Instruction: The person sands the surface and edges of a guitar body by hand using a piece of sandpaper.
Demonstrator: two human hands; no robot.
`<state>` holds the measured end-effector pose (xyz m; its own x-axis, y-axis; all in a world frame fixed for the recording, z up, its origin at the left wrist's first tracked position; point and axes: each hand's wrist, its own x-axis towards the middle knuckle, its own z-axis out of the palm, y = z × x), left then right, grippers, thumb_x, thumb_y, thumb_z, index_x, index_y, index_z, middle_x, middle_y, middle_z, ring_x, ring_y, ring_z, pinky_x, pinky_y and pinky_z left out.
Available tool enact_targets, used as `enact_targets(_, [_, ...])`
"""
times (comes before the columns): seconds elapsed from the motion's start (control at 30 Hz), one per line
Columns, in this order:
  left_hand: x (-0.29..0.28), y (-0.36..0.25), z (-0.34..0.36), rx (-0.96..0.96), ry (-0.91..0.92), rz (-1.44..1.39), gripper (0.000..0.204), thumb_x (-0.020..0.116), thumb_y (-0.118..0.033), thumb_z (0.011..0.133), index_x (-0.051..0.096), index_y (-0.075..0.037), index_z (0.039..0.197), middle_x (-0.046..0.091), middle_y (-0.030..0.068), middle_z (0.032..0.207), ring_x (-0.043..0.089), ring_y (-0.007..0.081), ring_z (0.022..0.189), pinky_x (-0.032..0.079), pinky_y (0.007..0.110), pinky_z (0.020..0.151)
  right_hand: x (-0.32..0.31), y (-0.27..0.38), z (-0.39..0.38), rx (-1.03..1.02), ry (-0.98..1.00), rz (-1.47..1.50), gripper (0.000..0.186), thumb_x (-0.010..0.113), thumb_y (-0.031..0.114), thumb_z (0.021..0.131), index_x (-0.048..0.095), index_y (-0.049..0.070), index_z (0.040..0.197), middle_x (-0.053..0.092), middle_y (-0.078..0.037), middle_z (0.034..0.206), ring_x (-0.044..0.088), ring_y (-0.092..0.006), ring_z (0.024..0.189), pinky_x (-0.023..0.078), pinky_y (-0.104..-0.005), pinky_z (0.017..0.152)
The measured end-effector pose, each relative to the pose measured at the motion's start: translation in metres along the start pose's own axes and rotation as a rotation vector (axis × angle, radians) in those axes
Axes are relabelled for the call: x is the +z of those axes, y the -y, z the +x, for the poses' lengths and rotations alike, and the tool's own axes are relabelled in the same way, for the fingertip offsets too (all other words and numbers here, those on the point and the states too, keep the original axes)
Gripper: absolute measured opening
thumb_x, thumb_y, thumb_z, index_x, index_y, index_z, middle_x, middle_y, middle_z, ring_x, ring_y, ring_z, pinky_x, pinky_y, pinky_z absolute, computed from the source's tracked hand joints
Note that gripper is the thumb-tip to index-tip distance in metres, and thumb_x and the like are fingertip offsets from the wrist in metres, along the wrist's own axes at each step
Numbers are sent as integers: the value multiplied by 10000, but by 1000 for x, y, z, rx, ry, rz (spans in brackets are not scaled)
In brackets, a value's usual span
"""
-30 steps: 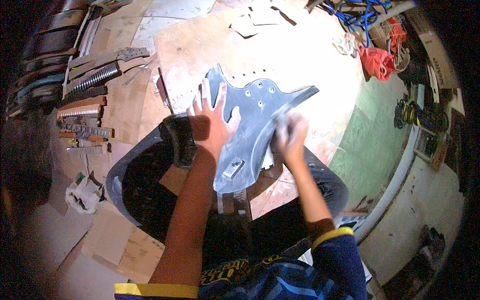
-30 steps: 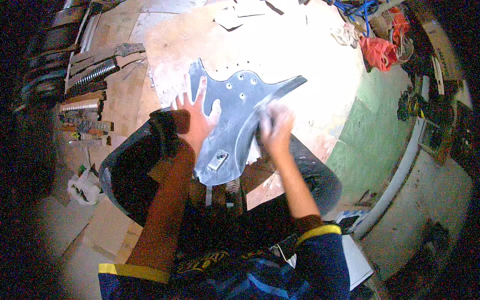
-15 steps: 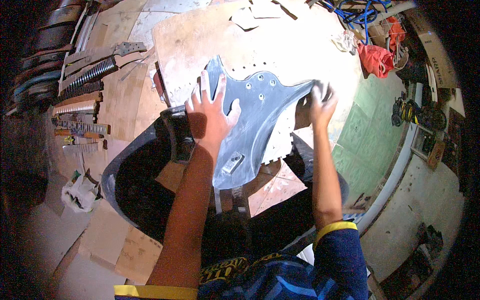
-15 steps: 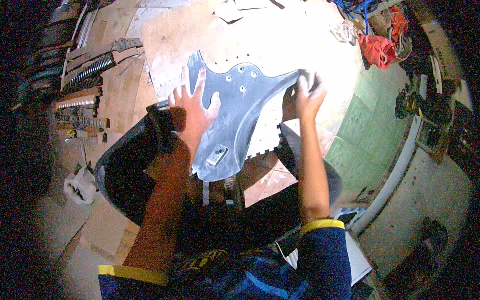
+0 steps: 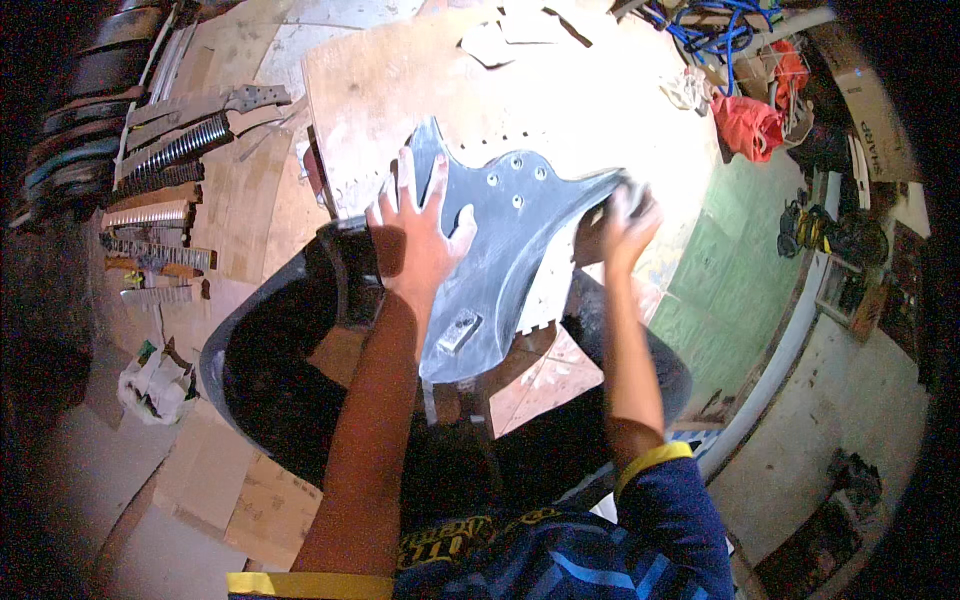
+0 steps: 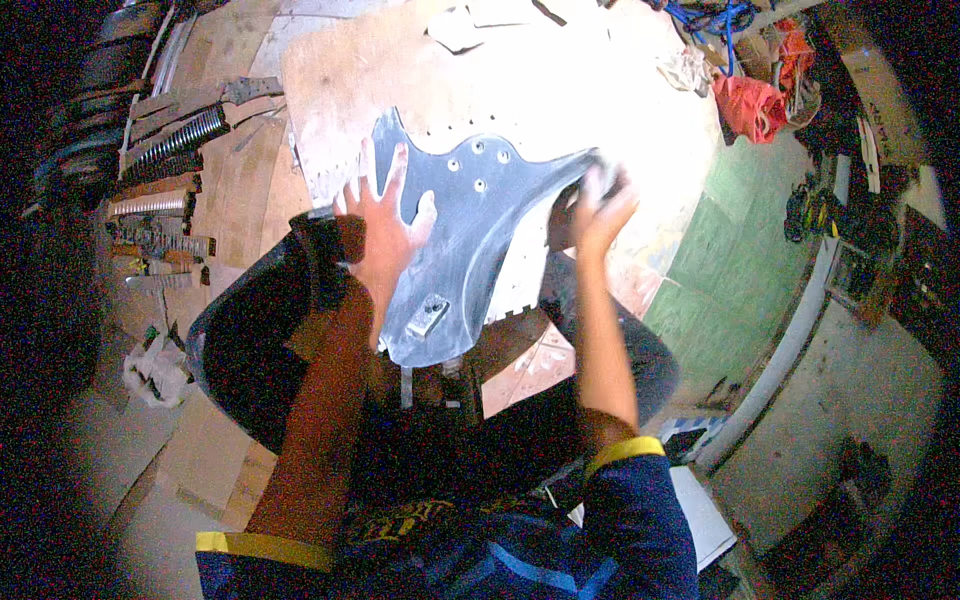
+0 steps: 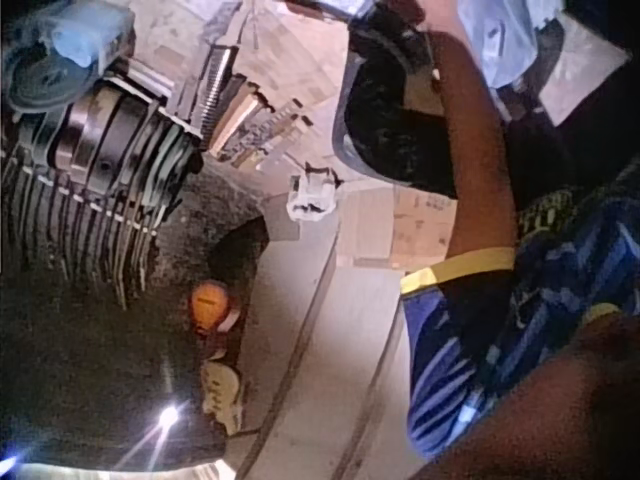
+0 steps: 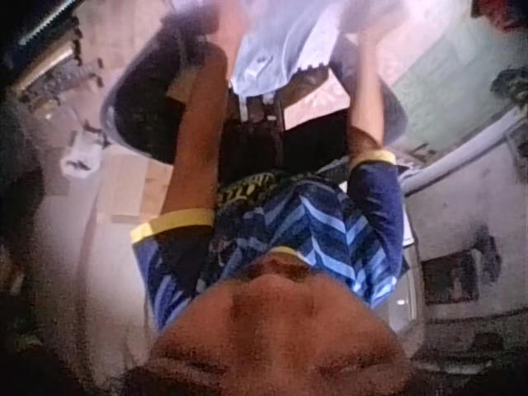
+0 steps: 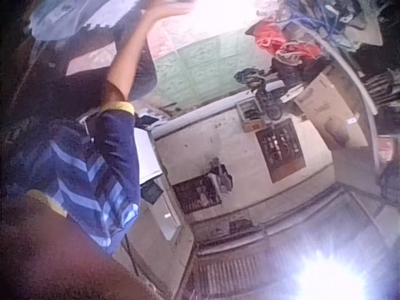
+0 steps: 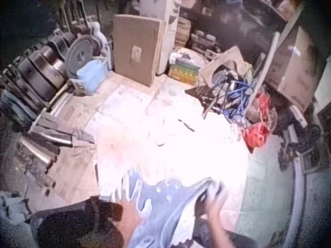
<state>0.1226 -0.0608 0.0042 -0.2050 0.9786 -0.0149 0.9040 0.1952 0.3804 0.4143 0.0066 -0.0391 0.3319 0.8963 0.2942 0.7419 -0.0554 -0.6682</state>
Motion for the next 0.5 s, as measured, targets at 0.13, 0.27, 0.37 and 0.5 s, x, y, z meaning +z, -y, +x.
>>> enact_targets(0.13, [-3, 7, -4, 3, -20, 63, 734, 685, -427, 836, 464, -234, 1509, 284, 197, 1618, 490, 446, 1271, 362, 598, 1060, -17, 48, -98, -407, 304, -38, 340, 729, 152, 845, 603, -25, 1106, 589, -264, 1030, 574, -394, 1017, 437, -501, 920])
enact_targets(0.27, [-2, 2, 1, -11, 6, 28, 748, 685, -428, 837, 447, -239, 1521, 262, 194, 1628, 469, 451, 1294, 337, 611, 1078, -14, 20, 0, 44, 260, 96, 432, 759, 239, 862, 612, -82, 1112, 657, -238, 1017, 627, -306, 991, 486, -400, 858])
enact_targets(0.37, [-1, 1, -2, -10, 11, 7, 746, 681, -422, 843, 441, -234, 1525, 251, 194, 1633, 457, 453, 1307, 327, 618, 1084, -4, 22, 3, -29, 111, 12, 453, 748, 240, 867, 603, -101, 1128, 619, -268, 1120, 599, -347, 1060, 472, -434, 910])
enact_targets(0.5, [4, 6, -4, 7, -16, -24, 737, 684, -408, 849, 445, -229, 1522, 251, 191, 1633, 437, 448, 1327, 316, 625, 1089, -20, 34, -92, -177, 427, 34, 364, 720, 150, 862, 610, -78, 1124, 609, -277, 1124, 572, -416, 1080, 449, -483, 966])
